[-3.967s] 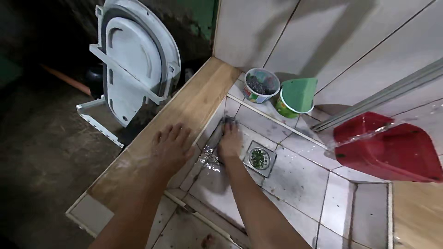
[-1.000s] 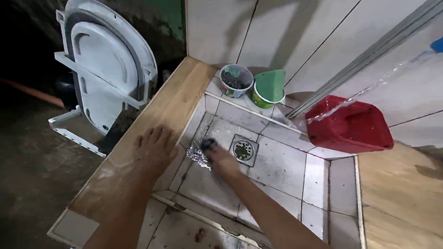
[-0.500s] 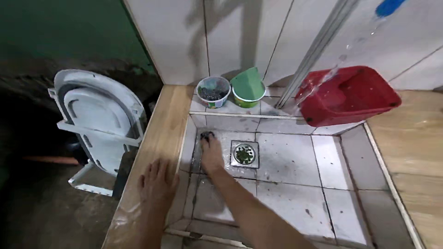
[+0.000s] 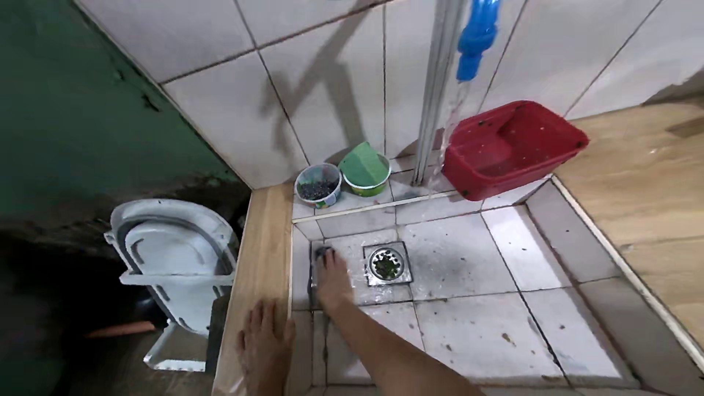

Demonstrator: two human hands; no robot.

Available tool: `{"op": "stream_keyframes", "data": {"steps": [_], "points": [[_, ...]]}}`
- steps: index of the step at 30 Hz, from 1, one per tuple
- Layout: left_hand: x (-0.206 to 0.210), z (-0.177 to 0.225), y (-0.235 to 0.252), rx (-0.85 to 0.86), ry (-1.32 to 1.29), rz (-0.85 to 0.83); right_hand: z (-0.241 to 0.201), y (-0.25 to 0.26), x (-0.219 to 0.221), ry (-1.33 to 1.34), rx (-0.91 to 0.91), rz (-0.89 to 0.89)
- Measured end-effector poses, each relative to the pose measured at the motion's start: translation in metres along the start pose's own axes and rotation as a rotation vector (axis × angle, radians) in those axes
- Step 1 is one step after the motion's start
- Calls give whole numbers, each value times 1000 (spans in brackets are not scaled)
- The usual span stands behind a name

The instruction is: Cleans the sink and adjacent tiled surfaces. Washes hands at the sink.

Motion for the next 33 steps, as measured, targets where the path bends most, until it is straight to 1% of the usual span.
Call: {"op": "stream_keyframes", "data": {"steps": [2,4,5,9,12,14,15,16,17,19,20,22,23,24,26,28,29,31,33], "points": [[0,0,-1,4,-4,-6,-10,1,12,-52,-153,-141],[1,-1,-3,9,-5,-6,-3,7,-2,-49,-240,-150],[1,-1,-3,10,-8,-8,4,12,-15,-47,-242,-132],[-1,1,-1,6,-5,-23,44,30,-60,-147,-71,-159],[-2,2,1,-46,-28,-110,72,10,-105,-124,100,-186],[-10,11,12,-151,-156,-194,95,-7,-143,-118,167,-223],[-19,27,20,-203,-243,-220,112,-12,-164,-107,153,-215],[-30,51,27,-229,-353,-226,134,-15,-183,-91,125,-173],[-41,83,33,-217,-441,-223,157,-17,-201,-79,88,-105],[-58,153,45,-100,-609,-217,207,-24,-225,-33,6,119],[-63,188,49,-30,-697,-232,229,-34,-232,-9,5,221],[-72,251,59,87,-816,-280,262,-57,-227,17,50,436],[-75,277,66,111,-883,-302,269,-66,-215,-1,81,513],[-76,298,75,97,-980,-318,269,-72,-199,-13,126,539],[-73,330,88,-53,-1293,-361,247,-78,-166,-16,189,497],[-66,353,99,-214,-1593,-409,213,-79,-138,9,142,323],[-64,361,102,-279,-1689,-428,198,-79,-127,26,73,212],[-63,373,105,-367,-1809,-449,174,-93,-124,138,-109,45],[-67,378,110,-375,-1886,-470,159,-122,-129,199,-349,-21]]}}
Point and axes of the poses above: each hand's wrist, its own y-axis towards the middle knuckle, its own x-axis out of the palm, z = x × y, the point moved 7 cm from there along y, towards the middle knuckle, and after that the axes turned 2 degrees about x, right-handed, at the moved point
